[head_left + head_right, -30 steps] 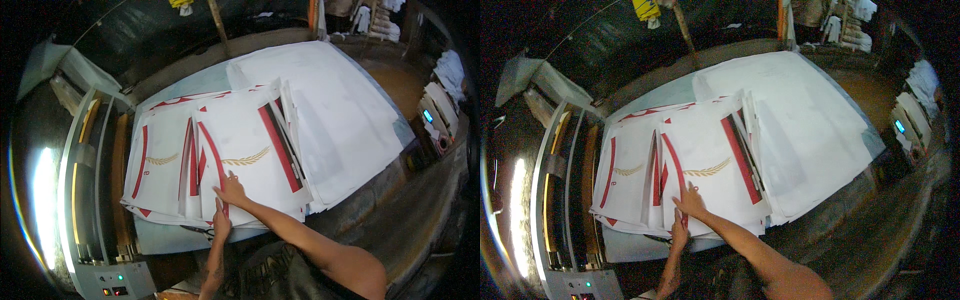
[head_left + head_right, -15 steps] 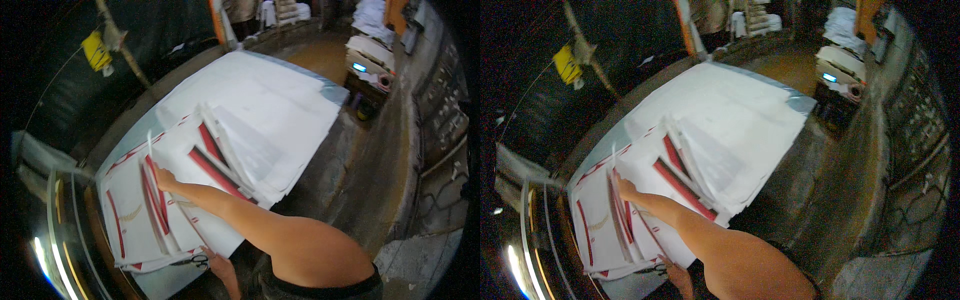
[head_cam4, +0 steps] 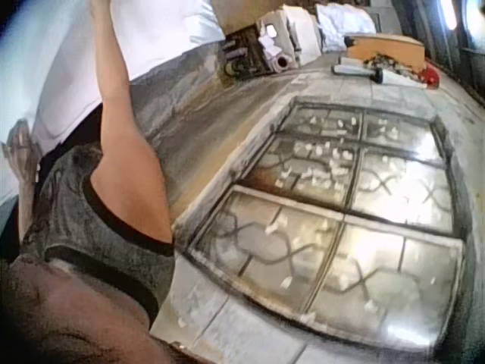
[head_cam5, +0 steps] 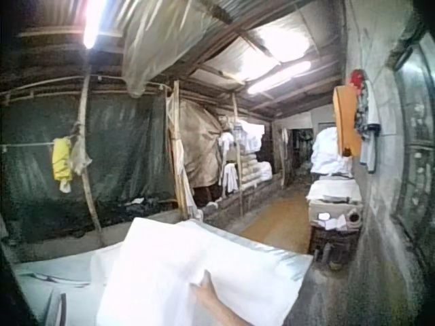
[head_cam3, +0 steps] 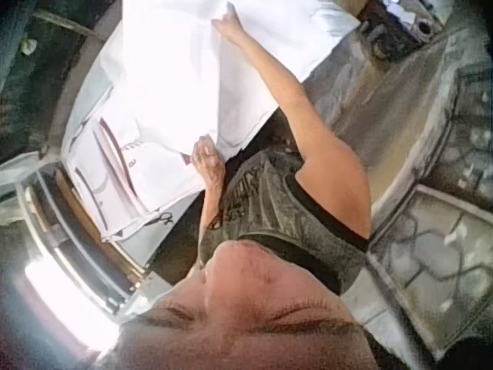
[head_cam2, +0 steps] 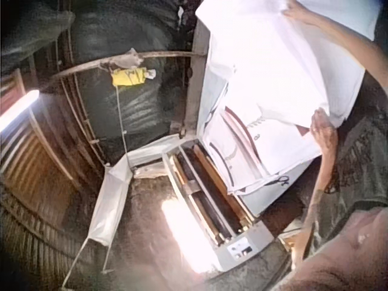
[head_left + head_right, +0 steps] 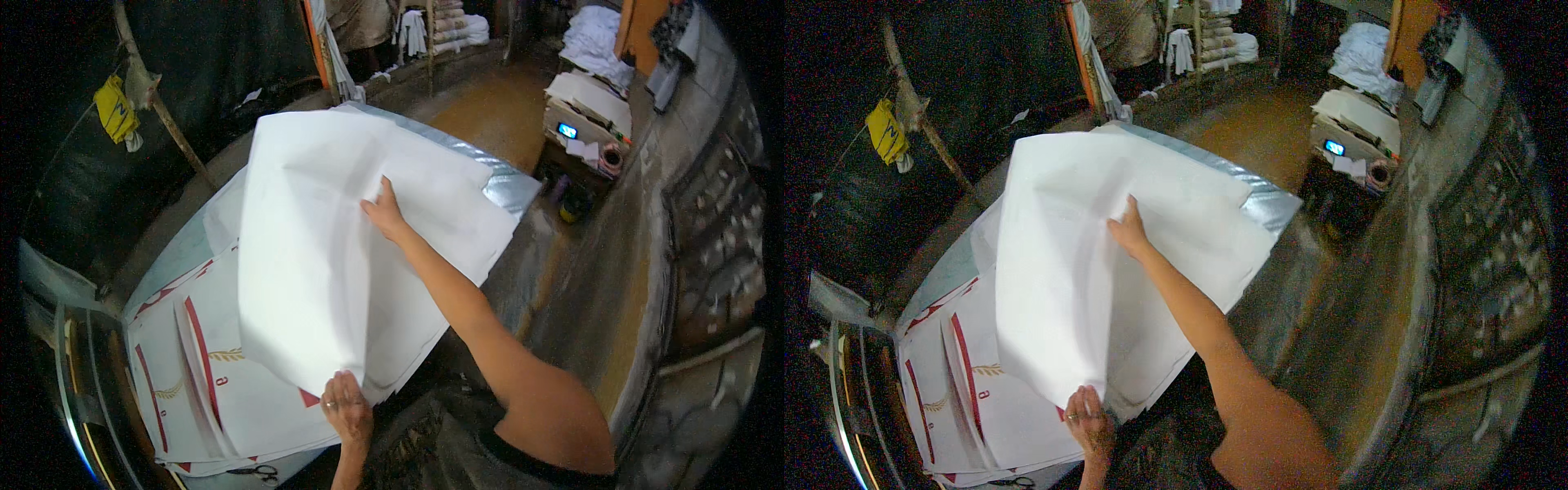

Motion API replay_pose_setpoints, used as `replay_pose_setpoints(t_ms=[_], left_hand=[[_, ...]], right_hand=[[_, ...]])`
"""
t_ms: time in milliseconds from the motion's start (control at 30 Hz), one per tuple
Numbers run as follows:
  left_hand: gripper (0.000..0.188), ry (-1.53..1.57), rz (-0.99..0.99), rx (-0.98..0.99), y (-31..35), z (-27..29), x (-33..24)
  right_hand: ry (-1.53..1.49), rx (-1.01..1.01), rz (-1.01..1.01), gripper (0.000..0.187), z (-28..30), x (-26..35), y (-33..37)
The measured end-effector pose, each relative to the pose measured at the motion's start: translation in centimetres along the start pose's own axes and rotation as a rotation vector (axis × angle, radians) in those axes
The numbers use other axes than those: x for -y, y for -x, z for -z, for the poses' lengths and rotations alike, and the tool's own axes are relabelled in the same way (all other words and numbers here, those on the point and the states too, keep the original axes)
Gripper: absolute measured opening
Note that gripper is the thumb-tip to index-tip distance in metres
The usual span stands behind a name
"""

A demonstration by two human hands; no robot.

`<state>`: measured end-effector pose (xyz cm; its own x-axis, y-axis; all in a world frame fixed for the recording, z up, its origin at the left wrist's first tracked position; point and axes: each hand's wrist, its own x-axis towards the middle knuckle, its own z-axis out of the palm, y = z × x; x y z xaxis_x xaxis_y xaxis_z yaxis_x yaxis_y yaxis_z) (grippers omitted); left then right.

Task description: The person uses scissors to cut a stack of large white paper sheets with red and gold printed designs. They repeatedly cut along the printed lines, separate the cut pieces, and reposition the remaining stack to continue cutting.

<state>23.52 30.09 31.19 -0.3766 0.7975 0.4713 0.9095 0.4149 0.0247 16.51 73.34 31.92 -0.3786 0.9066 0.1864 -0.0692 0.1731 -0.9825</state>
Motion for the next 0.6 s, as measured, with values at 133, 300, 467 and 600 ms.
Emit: replay_pose_setpoints(t_ms=[133,300,467,600], left_hand=[[0.046,0.109,-0.249,0.064,-5.2,-4.2,-6.0],[0.048,0.303,-0.332,0.304,-11.5,-10.4,-11.6],[0.038,0.569,-0.218,0.495,-19.0,-15.6,-16.6],[0.030,0.870,-0.134,0.509,-23.5,-18.6,-21.7]], right_hand=[[-0.012,-0.030,-0.155,0.077,5.9,-8.6,-6.0],[-0.048,0.052,-0.428,0.067,10.2,-13.2,-10.4],[-0.339,0.003,-0.378,0.050,19.6,-15.5,1.8],[-0.277,0.405,-0.441,0.074,25.0,-12.6,17.4]])
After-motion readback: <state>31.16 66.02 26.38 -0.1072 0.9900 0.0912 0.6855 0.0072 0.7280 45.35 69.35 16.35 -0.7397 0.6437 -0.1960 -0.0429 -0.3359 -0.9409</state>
